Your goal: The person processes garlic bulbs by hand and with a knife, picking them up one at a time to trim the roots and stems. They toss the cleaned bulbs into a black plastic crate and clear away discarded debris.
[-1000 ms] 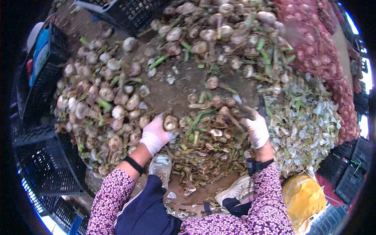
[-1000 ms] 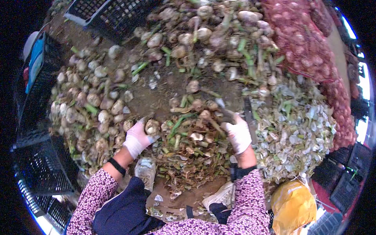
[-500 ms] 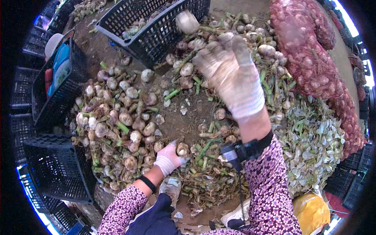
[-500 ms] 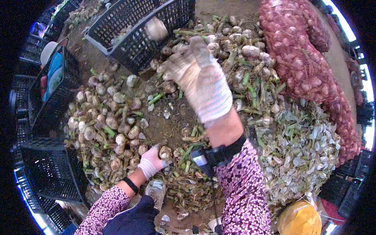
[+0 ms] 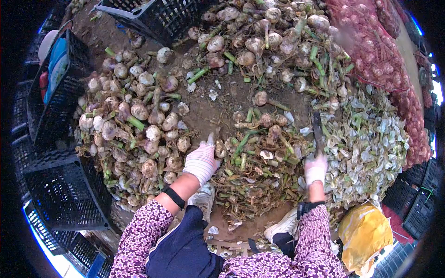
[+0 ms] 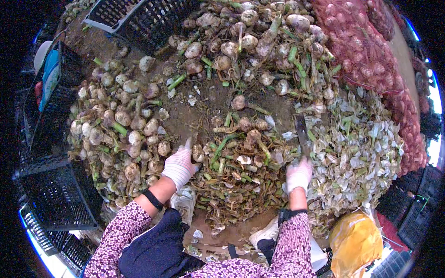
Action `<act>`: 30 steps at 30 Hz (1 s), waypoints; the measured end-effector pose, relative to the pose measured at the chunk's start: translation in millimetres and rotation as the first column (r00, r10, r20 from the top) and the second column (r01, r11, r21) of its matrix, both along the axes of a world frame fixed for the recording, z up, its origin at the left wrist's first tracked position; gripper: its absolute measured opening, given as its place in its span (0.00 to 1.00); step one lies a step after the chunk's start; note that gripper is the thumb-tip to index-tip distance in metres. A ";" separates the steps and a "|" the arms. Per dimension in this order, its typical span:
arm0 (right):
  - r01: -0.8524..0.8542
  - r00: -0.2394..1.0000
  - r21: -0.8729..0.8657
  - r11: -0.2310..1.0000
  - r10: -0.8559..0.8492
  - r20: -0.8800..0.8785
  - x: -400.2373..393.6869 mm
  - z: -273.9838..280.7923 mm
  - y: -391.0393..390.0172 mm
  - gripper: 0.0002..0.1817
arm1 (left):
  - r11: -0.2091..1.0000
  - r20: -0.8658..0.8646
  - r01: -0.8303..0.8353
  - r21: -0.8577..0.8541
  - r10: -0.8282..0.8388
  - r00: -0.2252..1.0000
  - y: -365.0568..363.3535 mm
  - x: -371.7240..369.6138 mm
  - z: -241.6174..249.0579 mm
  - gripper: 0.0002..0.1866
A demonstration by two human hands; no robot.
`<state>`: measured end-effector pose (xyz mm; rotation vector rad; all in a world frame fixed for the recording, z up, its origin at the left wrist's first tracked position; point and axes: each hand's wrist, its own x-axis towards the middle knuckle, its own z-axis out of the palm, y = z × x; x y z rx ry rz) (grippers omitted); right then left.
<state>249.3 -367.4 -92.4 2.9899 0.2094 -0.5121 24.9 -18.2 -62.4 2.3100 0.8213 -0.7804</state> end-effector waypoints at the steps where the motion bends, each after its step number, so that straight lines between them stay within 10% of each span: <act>1: 0.029 0.999 -0.065 0.997 -0.027 0.031 -4.5 11.3 20.4 0.36 | 1.000 0.002 0.006 -0.003 -0.006 1.000 -3.0 -1.4 -2.1 0.49; 7: 0.070 0.984 0.020 0.997 -0.073 0.164 32.1 1.4 4.4 0.35 | 0.942 0.197 -0.205 -0.267 0.261 0.945 -0.8 -25.3 -82.3 0.36; 9: -0.012 1.000 -0.127 0.992 0.009 -0.026 48.3 -5.7 5.4 0.32 | 0.779 0.345 -0.230 -0.583 0.494 0.798 -7.3 -30.3 -76.7 0.37; 11: -0.047 0.998 -0.170 0.984 0.041 -0.042 66.4 -29.8 -9.4 0.28 | 0.822 0.217 -0.275 -0.499 0.426 0.878 2.8 -10.9 20.0 0.31; 15: 0.303 0.946 0.382 0.873 -0.227 -0.231 62.4 -3.0 -13.4 0.28 | 0.480 0.013 -0.418 -0.771 0.669 0.744 -0.4 -17.8 47.3 0.28; 17: 0.073 0.997 0.608 0.790 -0.053 -0.051 40.4 5.4 -25.8 0.25 | 0.370 -0.095 -0.470 -0.801 0.697 0.710 -2.4 -21.7 51.3 0.31; 19: 0.330 0.938 0.741 0.585 -0.112 -0.329 -6.2 66.0 28.0 0.21 | 0.336 0.083 -0.240 -0.911 0.719 0.690 -7.8 -25.4 51.6 0.33; 21: 0.252 0.927 0.763 0.596 0.079 -0.368 -50.3 103.6 67.7 0.23 | 0.361 0.064 -0.250 -0.898 0.671 0.739 -9.2 -26.5 58.4 0.35; 22: -0.175 0.931 0.683 0.709 0.346 -0.121 -71.0 130.0 89.9 0.22 | 0.443 0.111 -0.250 -0.861 0.644 0.757 -11.0 -25.9 66.1 0.35; 25: -0.430 0.750 0.761 0.487 0.661 0.001 -114.5 146.6 129.0 0.19 | 0.664 0.201 -0.186 -0.724 0.461 0.864 -14.7 -31.2 60.4 0.35; 27: -0.535 0.662 0.693 0.483 0.750 -0.012 -128.2 145.5 140.8 0.18 | 0.079 0.091 0.046 -0.996 0.835 0.543 -28.1 -46.6 36.2 0.31; 28: -0.537 0.659 0.691 0.484 0.752 -0.015 -131.5 145.3 144.9 0.18 | 0.546 0.460 0.062 -0.836 0.632 0.623 -20.9 -45.7 49.2 0.26; 30: -0.611 0.630 0.602 0.515 0.776 -0.024 -132.6 144.2 151.9 0.17 | 0.551 0.444 0.028 -0.834 0.641 0.626 -22.6 -45.5 59.7 0.25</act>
